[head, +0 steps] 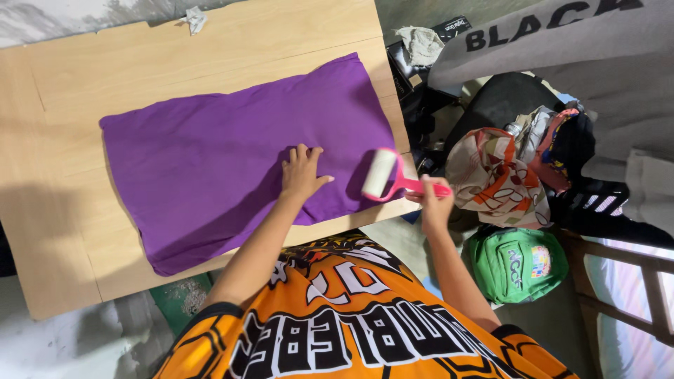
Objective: The person moves a pedestal fan and handles a gray hoodie before using a lint roller to clean a purple pillowcase spread out on a table. They roll the tool over the fabric surface several times to remove lint.
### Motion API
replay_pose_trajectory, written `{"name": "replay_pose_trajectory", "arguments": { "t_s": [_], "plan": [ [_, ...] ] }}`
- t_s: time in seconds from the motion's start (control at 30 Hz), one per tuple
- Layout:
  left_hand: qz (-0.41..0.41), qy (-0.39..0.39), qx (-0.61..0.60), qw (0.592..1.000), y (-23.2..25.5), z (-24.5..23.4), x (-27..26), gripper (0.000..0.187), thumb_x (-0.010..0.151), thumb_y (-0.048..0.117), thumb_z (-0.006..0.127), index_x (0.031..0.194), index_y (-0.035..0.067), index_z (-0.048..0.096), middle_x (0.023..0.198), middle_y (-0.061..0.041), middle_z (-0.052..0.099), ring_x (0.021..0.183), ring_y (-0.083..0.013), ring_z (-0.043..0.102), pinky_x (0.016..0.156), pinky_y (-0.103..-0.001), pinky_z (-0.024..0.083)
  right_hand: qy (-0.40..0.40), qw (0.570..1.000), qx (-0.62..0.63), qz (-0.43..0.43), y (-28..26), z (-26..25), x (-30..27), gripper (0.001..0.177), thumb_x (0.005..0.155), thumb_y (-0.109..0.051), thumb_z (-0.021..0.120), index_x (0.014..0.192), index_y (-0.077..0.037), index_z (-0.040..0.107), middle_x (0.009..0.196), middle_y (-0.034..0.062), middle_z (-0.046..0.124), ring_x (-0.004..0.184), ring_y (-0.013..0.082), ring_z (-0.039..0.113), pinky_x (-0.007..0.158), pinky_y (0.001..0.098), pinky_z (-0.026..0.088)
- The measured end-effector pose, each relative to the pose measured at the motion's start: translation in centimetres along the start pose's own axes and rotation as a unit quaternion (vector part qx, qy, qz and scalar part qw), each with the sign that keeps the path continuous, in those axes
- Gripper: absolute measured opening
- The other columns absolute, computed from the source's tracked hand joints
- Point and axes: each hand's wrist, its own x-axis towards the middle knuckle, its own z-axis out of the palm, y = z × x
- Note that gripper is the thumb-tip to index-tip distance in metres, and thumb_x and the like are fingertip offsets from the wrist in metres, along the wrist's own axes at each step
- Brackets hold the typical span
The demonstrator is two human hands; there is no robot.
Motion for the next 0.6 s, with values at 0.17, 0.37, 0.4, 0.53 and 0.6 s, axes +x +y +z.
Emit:
{"name": "replay_pose_trajectory", "arguments": {
  "t_s": [0.17,0.37,0.4,0.53,0.6],
  "plan": [
    [0.073,0.064,0.01,0.995,-1.8,3.4,2.0,0.022,0.09,0.025,0.074,0.11,0.017,0.067,0.109,-0.008,0.062,0.11,-0.0288,0.061,0.094,-0.052,0.046,0.1,0.994,0.039,0.01,-0.6,-2.2,0.8,0.025,0.1,-0.022,0.066,0.095,-0.005,0.049,0.092,0.0152,0.071,0.068,0.0293,0.074,0.058,0.038,0.065],
    [0.058,-0.128,-0.107,0.984,-2.7,4.6,1.9,0.011,0.096,0.023,0.07,0.103,0.015,0.073,0.098,-0.009,0.071,0.098,-0.0273,0.069,0.092,-0.047,0.051,0.018,0.998,0.025,0.06,1.0,-1.2,-0.6,0.026,0.096,-0.017,0.075,0.093,-0.001,0.055,0.097,0.0139,0.068,0.075,0.0256,0.074,0.069,0.0365,0.067],
    [0.03,-0.198,-0.142,0.969,-2.5,4.0,1.2,0.015,0.097,0.027,0.07,0.105,0.015,0.073,0.099,-0.009,0.072,0.097,-0.0272,0.071,0.092,-0.046,0.053,0.016,0.998,0.001,0.058,0.6,-1.3,-0.9,0.024,0.096,-0.016,0.075,0.092,-0.001,0.057,0.097,0.0153,0.068,0.075,0.0259,0.074,0.069,0.0363,0.066],
    [0.023,-0.203,-0.11,0.973,-1.4,1.7,-1.0,0.031,0.089,0.036,0.077,0.116,0.022,0.071,0.126,-0.007,0.072,0.122,-0.0248,0.066,0.108,-0.049,0.05,-0.019,0.996,-0.089,0.026,-2.0,-1.9,-2.5,0.024,0.095,-0.013,0.073,0.083,0.0,0.057,0.1,0.0187,0.072,0.077,0.0252,0.075,0.07,0.0358,0.066],
    [0.011,-0.087,-0.053,0.995,-0.4,1.3,-2.3,0.05,0.085,0.041,0.082,0.13,0.026,0.066,0.149,-0.007,0.054,0.145,-0.0279,0.046,0.119,-0.059,0.038,-0.054,0.993,-0.108,0.006,-2.4,-1.2,-3.0,0.026,0.095,-0.011,0.072,0.077,0.0,0.056,0.102,0.0176,0.074,0.079,0.0234,0.076,0.07,0.0349,0.067]
  ]
}}
